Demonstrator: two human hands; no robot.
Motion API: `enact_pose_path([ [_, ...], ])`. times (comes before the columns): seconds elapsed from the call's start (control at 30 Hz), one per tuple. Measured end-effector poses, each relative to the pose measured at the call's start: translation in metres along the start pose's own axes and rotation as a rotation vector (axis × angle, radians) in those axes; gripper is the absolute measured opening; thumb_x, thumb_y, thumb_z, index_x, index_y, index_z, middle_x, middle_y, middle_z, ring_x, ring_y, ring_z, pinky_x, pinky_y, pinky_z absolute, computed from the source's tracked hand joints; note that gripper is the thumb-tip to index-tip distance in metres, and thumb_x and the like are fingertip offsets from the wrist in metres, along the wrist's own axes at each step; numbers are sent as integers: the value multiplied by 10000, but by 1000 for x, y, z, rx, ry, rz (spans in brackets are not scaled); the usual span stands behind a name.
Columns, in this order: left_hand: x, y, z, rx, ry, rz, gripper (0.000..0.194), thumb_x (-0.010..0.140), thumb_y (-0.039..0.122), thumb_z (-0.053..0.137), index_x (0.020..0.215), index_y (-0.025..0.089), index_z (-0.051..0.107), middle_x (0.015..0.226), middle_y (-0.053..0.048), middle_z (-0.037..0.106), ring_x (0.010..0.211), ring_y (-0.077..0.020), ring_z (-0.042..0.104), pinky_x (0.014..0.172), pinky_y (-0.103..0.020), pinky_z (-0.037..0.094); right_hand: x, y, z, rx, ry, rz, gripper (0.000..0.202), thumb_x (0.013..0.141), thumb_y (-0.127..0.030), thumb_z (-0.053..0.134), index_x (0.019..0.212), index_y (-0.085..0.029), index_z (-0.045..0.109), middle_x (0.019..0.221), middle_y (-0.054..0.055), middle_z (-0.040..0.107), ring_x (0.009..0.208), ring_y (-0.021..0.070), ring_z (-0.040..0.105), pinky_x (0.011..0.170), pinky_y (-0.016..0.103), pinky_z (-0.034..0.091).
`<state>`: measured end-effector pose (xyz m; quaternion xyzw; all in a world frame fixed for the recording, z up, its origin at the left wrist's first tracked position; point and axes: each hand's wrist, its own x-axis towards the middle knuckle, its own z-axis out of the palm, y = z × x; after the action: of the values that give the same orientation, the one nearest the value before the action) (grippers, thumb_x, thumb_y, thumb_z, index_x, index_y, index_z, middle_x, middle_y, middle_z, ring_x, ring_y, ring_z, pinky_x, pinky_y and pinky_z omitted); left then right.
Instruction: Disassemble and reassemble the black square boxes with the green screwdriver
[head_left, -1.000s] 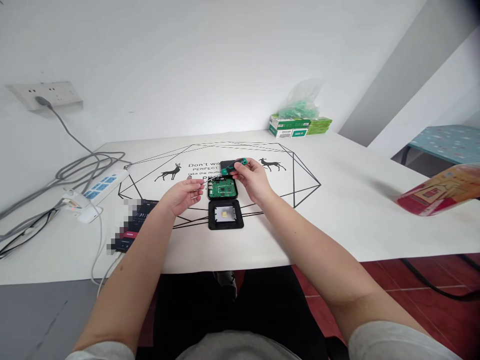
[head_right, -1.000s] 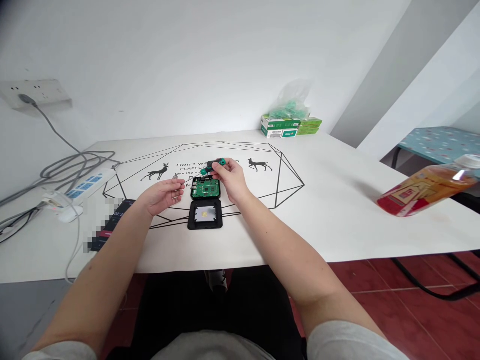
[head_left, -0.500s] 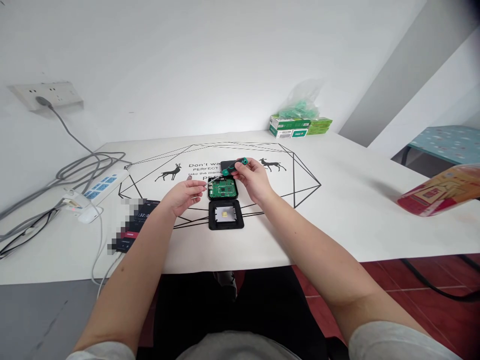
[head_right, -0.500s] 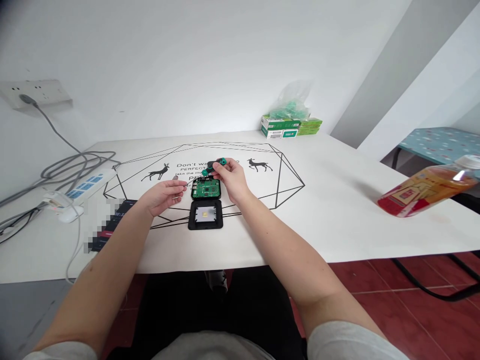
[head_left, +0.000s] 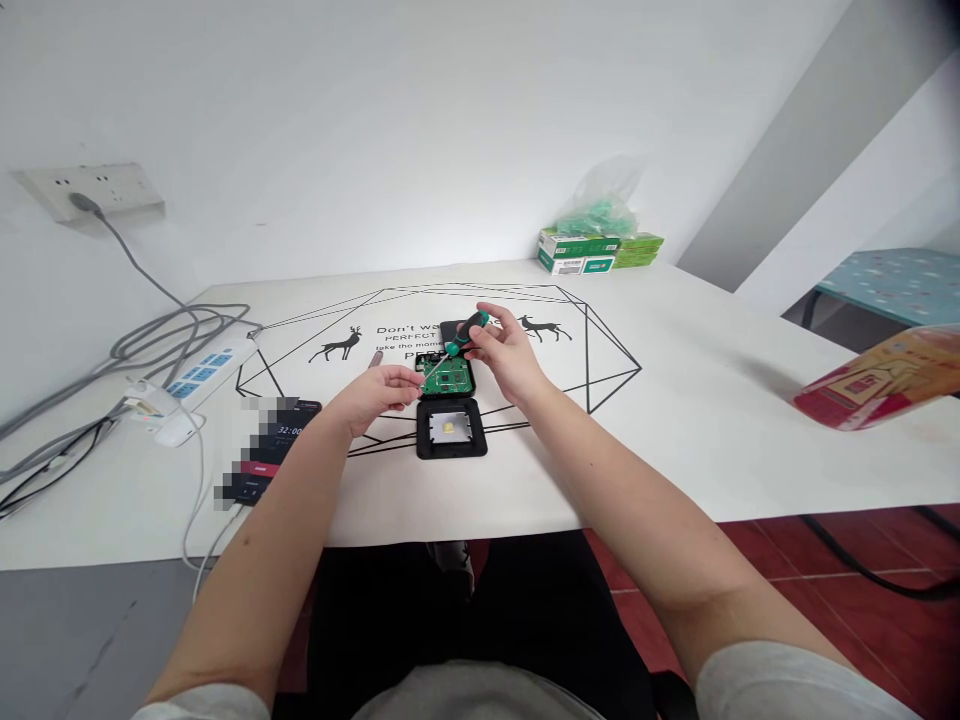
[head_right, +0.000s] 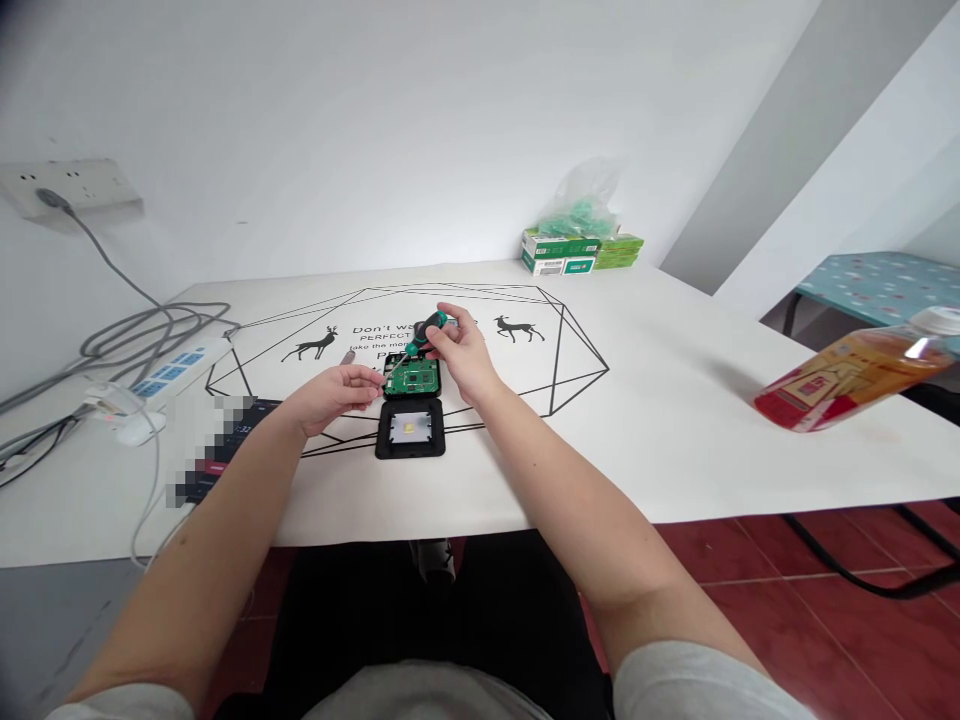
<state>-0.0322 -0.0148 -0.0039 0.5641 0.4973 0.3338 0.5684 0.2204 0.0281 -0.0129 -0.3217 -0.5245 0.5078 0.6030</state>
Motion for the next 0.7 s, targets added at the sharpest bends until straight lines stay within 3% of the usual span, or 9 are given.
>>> enact_pose_path([
  [0.13,0,-2,10,148,-19,120,369,694,321,895,1012,181,770,953,-47,726,936,-202,657,891,-374,533,-2,6,1,-122,-91,-197,692,882,-659,783,1427,-330,512,1035,27,764,971,211,727,877,412,646],
  [0.3,0,-4,23,443,-118,225,222,806,298,753,1007,202,752,902,-29,737,880,-210,685,850,-359,558,-12,8,8,-278,-244,-344,632,1009,-633,634,1537,-327,473,1252,106,738,1061,240,723,936,466,655],
  [0.43,-2,-2,26,601,-136,230,171,842,235,658,992,218,739,863,-10,754,836,-211,710,815,-338,561,-24,4,17,-366,-280,-409,567,1036,-572,604,1535,-311,536,1274,113,707,1169,268,708,962,477,664],
  [0.7,-7,3,24,729,-131,202,244,843,138,630,1034,219,759,871,-2,757,796,-201,691,756,-301,546,-33,-5,25,-470,-310,-495,502,1041,-398,584,1537,-322,569,1366,82,707,1049,216,692,905,431,691],
])
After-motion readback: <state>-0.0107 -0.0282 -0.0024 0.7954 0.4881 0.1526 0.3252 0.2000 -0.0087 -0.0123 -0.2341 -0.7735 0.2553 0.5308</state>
